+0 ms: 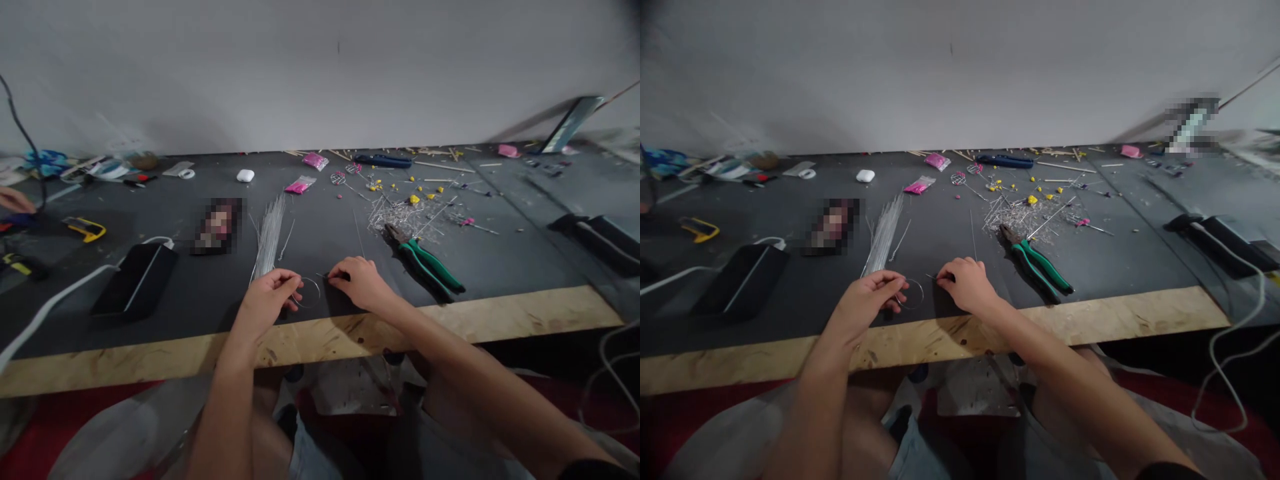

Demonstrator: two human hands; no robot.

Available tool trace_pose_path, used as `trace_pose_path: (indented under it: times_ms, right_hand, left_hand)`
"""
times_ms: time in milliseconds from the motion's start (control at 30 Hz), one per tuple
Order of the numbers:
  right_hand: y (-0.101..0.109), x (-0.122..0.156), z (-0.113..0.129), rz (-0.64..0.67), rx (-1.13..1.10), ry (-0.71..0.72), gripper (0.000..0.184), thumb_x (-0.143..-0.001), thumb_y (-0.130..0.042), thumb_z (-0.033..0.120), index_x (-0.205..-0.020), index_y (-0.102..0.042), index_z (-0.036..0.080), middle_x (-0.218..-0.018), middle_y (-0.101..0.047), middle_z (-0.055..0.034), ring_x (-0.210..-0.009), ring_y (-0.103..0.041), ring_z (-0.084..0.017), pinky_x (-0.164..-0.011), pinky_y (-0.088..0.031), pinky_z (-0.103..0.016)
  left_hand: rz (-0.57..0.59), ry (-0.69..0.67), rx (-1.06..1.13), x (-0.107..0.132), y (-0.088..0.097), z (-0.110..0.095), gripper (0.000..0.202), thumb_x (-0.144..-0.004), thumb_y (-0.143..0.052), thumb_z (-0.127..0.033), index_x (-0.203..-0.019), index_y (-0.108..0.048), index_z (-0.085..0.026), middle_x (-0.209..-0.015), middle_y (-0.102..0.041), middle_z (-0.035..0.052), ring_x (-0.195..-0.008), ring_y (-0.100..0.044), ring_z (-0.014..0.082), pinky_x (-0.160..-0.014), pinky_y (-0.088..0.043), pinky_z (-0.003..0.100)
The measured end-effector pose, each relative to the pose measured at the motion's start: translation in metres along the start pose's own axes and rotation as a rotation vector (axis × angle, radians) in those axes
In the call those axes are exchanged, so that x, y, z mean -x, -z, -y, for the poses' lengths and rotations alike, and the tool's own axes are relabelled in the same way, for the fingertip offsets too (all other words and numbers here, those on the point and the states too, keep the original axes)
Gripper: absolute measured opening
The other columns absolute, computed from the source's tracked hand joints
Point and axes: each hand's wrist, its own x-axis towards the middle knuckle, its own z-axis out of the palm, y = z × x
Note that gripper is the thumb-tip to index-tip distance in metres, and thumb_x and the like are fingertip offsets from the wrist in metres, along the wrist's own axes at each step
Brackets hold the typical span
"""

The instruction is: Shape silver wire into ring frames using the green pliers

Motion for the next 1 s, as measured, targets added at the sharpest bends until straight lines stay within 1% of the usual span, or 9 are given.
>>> trace_pose_path:
  times_ms: [167, 300, 367, 433, 500, 600, 700, 867, 1000]
  right_hand:
    - [0.037, -0.016, -0.023, -0.132, -0.137, -0.049, 0.02, -0.081, -0.054, 0.031, -0.084, -0.068, 0.018, -0.074, -0.066, -0.0028, -0.064, -0.056, -0.015, -0.061, -0.039, -0.027]
    - [0.087, -0.029, -0.076, -0.687, -0.352, -0.25, 0.029, -0.074, -0.06, 0.038, -0.094, -0.066, 0.017, -0.08, -0.065, -0.0046, -0.069, -0.057, -0.016, -0.064, -0.042, -0.029]
    - [0.104, -0.028, -0.1, -0.804, -0.399, -0.348, 0.044, -0.07, -0.063, 0.039, -0.109, -0.059, 0.019, -0.095, -0.064, -0.0068, -0.077, -0.058, -0.018, -0.065, -0.043, -0.03]
    - [0.112, -0.021, -0.114, -0.782, -0.394, -0.438, 0.051, -0.068, -0.064, 0.042, -0.114, -0.055, 0.021, -0.106, -0.06, -0.008, -0.083, -0.057, -0.019, -0.066, -0.043, -0.031]
    - [0.112, -0.008, -0.119, -0.706, -0.391, -0.446, 0.043, -0.064, -0.068, 0.04, -0.101, -0.061, 0.019, -0.098, -0.062, -0.0061, -0.081, -0.057, -0.019, -0.068, -0.043, -0.031]
    - [0.106, 0.014, -0.116, -0.391, -0.306, -0.47, 0.039, -0.062, -0.069, 0.044, -0.093, -0.064, 0.02, -0.078, -0.061, -0.002, -0.07, -0.056, -0.018, -0.065, -0.041, -0.031]
    - [0.102, 0.033, -0.115, -0.172, -0.086, -0.472, 0.044, -0.062, -0.068, 0.051, -0.095, -0.059, 0.023, -0.081, -0.059, -0.0016, -0.073, -0.055, -0.02, -0.067, -0.041, -0.032]
    - [0.101, 0.049, -0.121, -0.105, 0.067, -0.406, 0.044, -0.064, -0.065, 0.053, -0.096, -0.057, 0.024, -0.1, -0.055, -0.0061, -0.093, -0.052, -0.027, -0.079, -0.041, -0.038]
    - [0.101, 0.052, -0.124, -0.095, 0.058, -0.381, 0.044, -0.067, -0.064, 0.052, -0.1, -0.056, 0.024, -0.107, -0.053, -0.0076, -0.1, -0.049, -0.029, -0.083, -0.04, -0.04]
  left_hand:
    - [0.011, 0.025, -0.072, 0.001, -0.004, 0.002, 0.009, -0.07, -0.065, -0.024, -0.075, -0.065, -0.016, -0.056, -0.062, -0.0004, -0.044, -0.059, 0.0112, -0.046, -0.048, 0.022]
    - [-0.017, -0.135, -0.154, -0.01, -0.016, 0.005, 0.011, -0.073, -0.062, -0.026, -0.079, -0.064, -0.017, -0.058, -0.063, 0.0006, -0.046, -0.06, 0.0117, -0.048, -0.047, 0.023]
    - [-0.025, -0.176, -0.185, -0.018, -0.022, 0.006, 0.013, -0.075, -0.06, -0.027, -0.082, -0.064, -0.017, -0.062, -0.064, 0.0015, -0.05, -0.061, 0.0131, -0.052, -0.049, 0.025]
    - [-0.041, -0.213, -0.216, -0.027, -0.025, 0.006, 0.015, -0.074, -0.062, -0.029, -0.084, -0.064, -0.017, -0.072, -0.067, 0.0038, -0.061, -0.064, 0.0158, -0.06, -0.051, 0.03]
    - [-0.094, -0.32, -0.329, -0.034, -0.027, 0.004, 0.018, -0.073, -0.064, -0.03, -0.087, -0.065, -0.018, -0.086, -0.067, 0.0067, -0.079, -0.064, 0.0199, -0.074, -0.049, 0.035]
    - [-0.139, -0.545, -0.627, -0.042, -0.035, -0.001, 0.019, -0.077, -0.062, -0.027, -0.092, -0.064, -0.016, -0.1, -0.065, 0.0094, -0.097, -0.058, 0.0236, -0.088, -0.043, 0.04]
    - [-0.04, -0.671, -0.825, -0.043, -0.057, -0.004, 0.02, -0.081, -0.057, -0.022, -0.099, -0.063, -0.016, -0.107, -0.065, 0.0078, -0.102, -0.055, 0.0232, -0.092, -0.041, 0.039]
    - [0.112, -0.755, -1.061, -0.037, -0.105, -0.007, 0.028, -0.086, -0.05, -0.026, -0.111, -0.059, -0.019, -0.128, -0.056, 0.0061, -0.118, -0.045, 0.0271, -0.09, -0.04, 0.044]
    - [0.133, -0.801, -1.171, -0.03, -0.121, -0.004, 0.038, -0.091, -0.036, -0.024, -0.125, -0.05, -0.012, -0.135, -0.05, 0.0097, -0.13, -0.034, 0.0292, -0.099, -0.032, 0.048]
